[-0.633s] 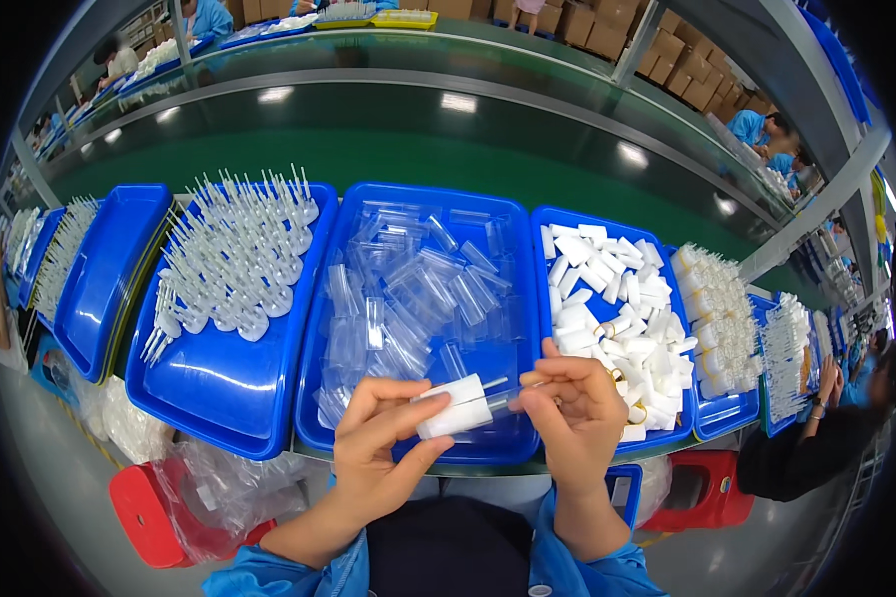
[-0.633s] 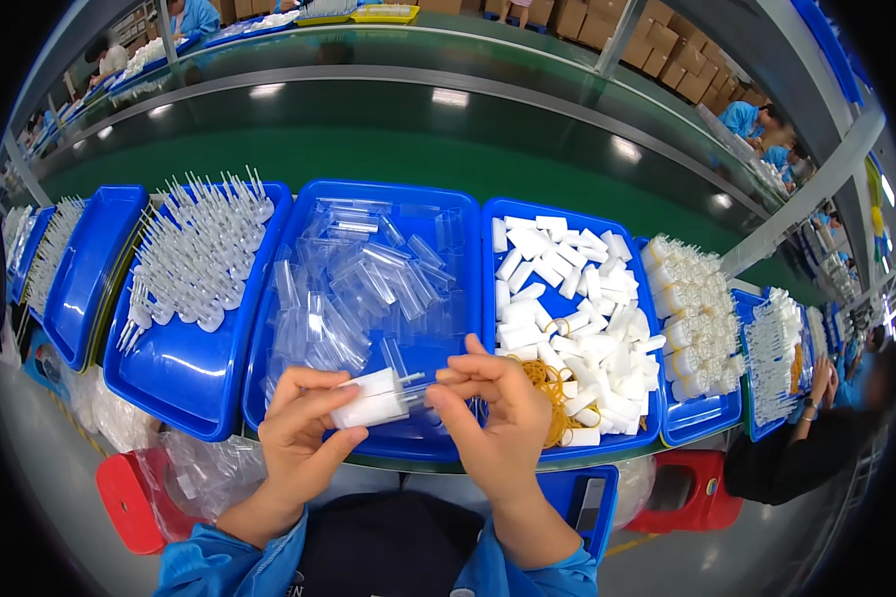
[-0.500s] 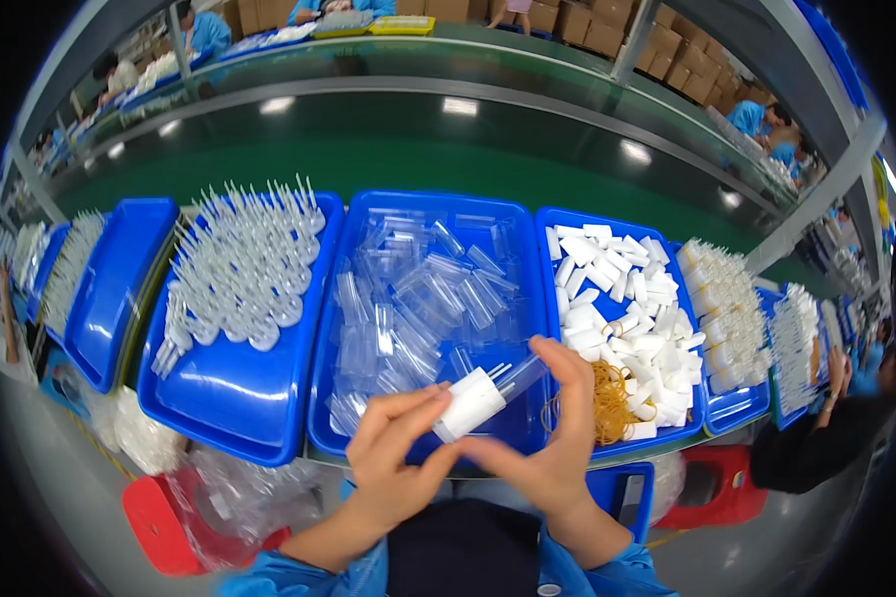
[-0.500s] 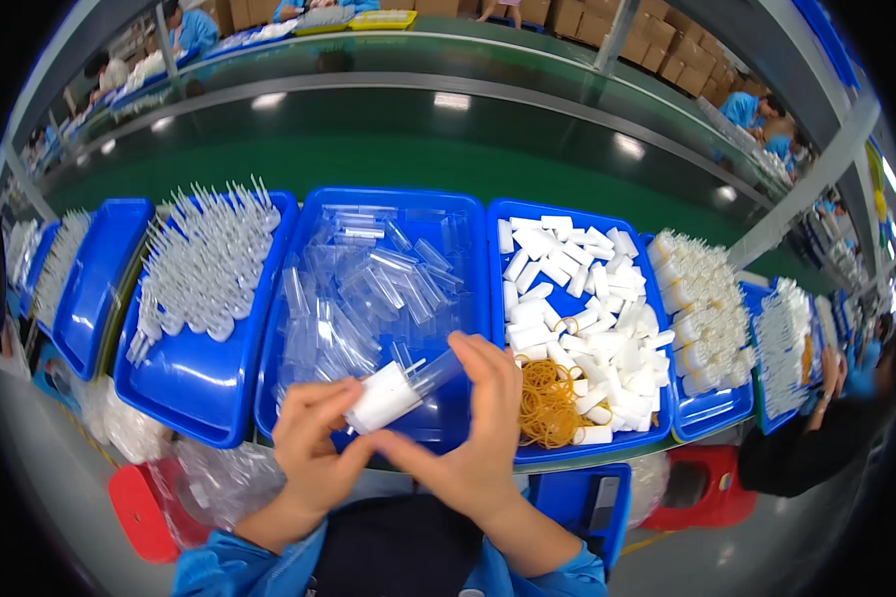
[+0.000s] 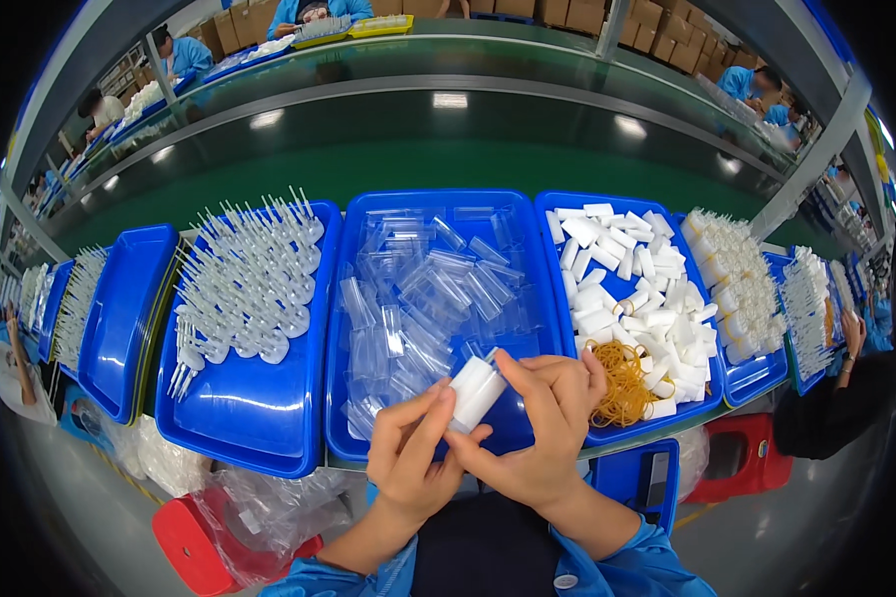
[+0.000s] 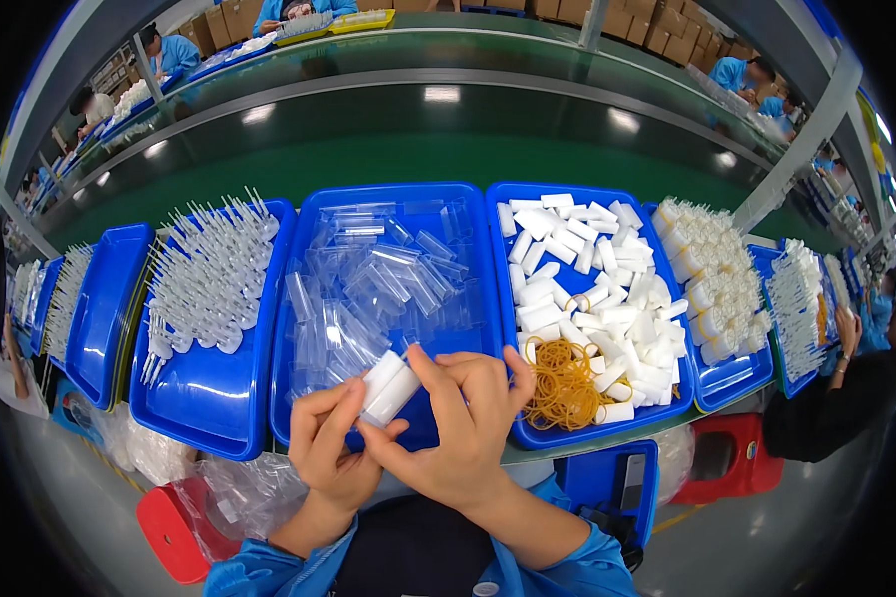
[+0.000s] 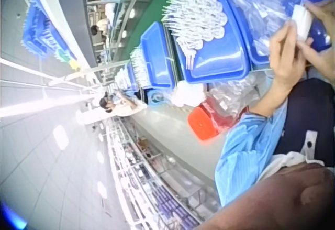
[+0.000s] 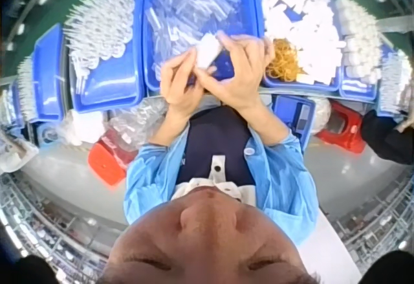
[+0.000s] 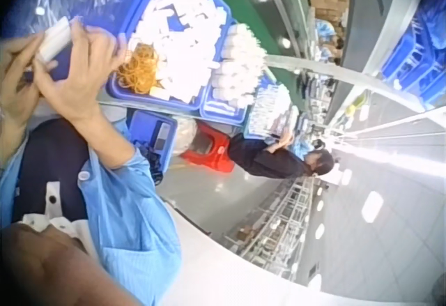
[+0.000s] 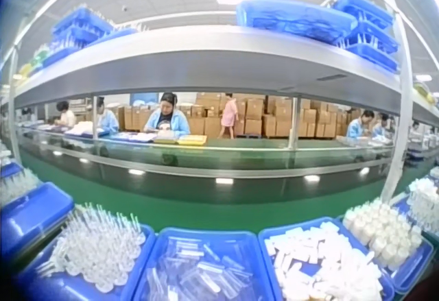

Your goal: The person assembles medical supplies by inserting white plastic components into clear plastic tubes. They pick up the white parts and tubes from blue bins, fit them together, and place the assembled units into a tray. The process is repetitive and involves handling small components with both hands.

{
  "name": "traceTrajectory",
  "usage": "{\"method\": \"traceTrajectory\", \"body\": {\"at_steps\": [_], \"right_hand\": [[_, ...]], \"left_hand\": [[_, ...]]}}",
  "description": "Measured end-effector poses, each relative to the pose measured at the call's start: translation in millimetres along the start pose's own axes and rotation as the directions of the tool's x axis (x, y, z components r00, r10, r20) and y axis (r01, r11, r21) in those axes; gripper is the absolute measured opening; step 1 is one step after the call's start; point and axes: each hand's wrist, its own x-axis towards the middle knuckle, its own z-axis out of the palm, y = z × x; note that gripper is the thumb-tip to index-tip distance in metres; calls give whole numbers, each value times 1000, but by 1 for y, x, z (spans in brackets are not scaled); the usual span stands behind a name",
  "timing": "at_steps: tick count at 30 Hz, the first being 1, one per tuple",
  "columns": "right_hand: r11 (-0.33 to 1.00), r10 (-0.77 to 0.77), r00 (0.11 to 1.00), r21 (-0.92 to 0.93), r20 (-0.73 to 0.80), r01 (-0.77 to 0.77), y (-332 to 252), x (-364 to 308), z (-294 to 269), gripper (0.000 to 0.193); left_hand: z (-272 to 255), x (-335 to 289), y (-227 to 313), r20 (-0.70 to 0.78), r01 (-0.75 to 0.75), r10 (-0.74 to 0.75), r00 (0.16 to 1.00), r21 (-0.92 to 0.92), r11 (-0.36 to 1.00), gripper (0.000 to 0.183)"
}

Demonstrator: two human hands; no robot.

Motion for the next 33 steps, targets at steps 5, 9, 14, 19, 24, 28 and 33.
{"method": "traceTrajectory", "body": {"at_steps": [5, 9, 14, 19, 24, 28, 33], "right_hand": [[888, 44, 976, 439, 214, -136, 25, 9, -3, 40], [998, -46, 887, 49, 459, 26, 30, 2, 6, 23], [975, 110, 940, 150, 323, -166, 38, -2, -3, 21], [554, 241, 932, 751, 269, -360, 41, 0, -25, 30], [310, 270, 914, 872, 303, -380, 40, -3, -32, 31], [321, 247, 931, 884, 268, -340, 44, -6, -31, 25], [439, 225, 950, 848, 215, -295, 54, -8, -33, 20]], "left_hand": [[-30, 19, -20, -83, 53, -48, 995, 68, 996, 47], [-34, 19, -15, -57, 329, -364, 930, -315, 890, 42], [-40, 17, -16, 140, 390, -418, 898, -695, 604, 39], [-39, 13, -12, 174, 398, -395, 902, -690, 605, 40], [-40, 16, -3, 227, 439, -390, 893, -637, 634, 41], [-40, 14, -2, 262, 454, -378, 888, -634, 626, 40], [-40, 13, 2, 288, 461, -364, 886, -637, 618, 38]]}}
